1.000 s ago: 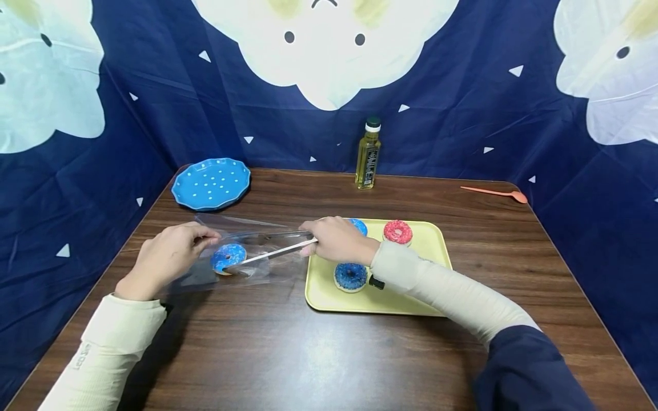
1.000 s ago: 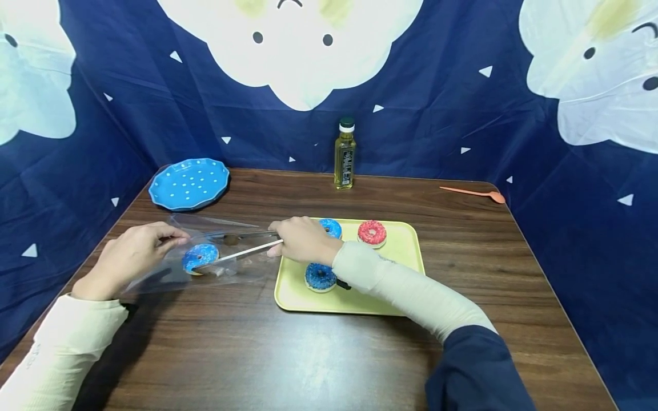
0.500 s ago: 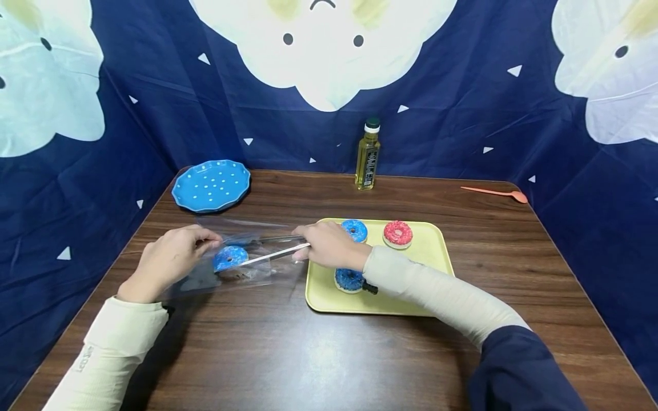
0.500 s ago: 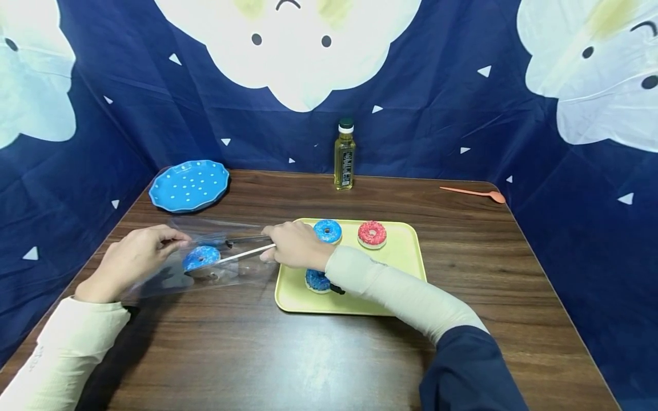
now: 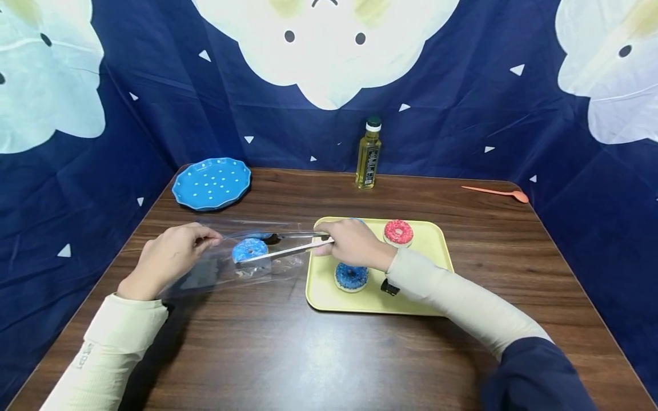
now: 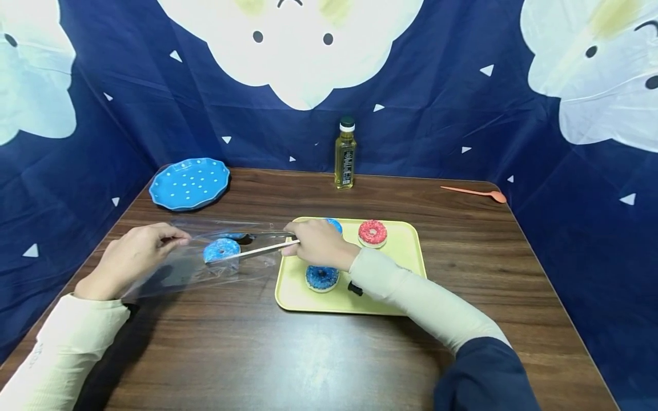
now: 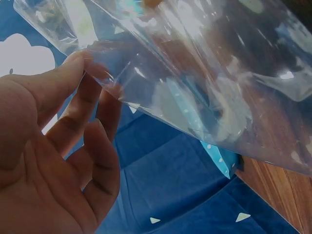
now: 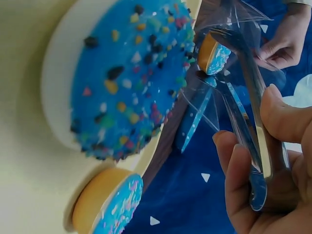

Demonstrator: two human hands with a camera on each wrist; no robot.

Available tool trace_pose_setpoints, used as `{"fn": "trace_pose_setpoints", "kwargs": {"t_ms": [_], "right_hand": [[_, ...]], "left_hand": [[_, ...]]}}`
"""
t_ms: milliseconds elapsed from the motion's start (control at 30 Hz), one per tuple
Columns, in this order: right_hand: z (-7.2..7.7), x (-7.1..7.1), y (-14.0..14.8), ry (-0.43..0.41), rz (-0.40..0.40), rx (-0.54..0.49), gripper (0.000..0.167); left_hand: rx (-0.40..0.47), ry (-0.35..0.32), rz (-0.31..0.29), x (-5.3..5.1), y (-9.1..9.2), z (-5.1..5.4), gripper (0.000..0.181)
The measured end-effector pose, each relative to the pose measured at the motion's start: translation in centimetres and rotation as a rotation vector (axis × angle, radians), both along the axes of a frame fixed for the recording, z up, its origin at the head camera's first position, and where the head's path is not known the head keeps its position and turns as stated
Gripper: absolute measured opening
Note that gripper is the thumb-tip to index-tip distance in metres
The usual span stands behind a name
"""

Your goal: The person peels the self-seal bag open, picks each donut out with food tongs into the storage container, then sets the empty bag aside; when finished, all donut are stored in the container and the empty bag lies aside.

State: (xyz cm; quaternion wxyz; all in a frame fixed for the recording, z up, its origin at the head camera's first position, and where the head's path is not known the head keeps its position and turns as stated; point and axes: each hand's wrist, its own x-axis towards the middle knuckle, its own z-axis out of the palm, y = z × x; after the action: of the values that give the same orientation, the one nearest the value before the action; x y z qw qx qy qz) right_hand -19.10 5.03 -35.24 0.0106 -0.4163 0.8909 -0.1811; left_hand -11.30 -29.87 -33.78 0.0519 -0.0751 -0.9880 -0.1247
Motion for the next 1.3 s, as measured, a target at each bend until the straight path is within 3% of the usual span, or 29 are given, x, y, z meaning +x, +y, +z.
{"fn": "trace_pose_setpoints", "kwargs": {"t_ms": [533, 767, 1300], "right_hand": [[1.2, 1.4, 5.3, -0.007, -0.092, -0.095, 0.042], [1.5, 2.4, 7.7, 0.057, -0.147, -0.092, 0.047], [1.0, 4.4, 11.8, 0.054, -0.252, -0.115, 0.042]], "left_hand": [[0.004, -0.004, 0.003, 0.1, -0.4, 0.2, 0.020], [0.006, -0.013, 0.005, 0.1, -0.4, 0.1, 0.021], [0.003, -0.003, -0.010, 0.1, -0.4, -0.2, 0.020]]}}
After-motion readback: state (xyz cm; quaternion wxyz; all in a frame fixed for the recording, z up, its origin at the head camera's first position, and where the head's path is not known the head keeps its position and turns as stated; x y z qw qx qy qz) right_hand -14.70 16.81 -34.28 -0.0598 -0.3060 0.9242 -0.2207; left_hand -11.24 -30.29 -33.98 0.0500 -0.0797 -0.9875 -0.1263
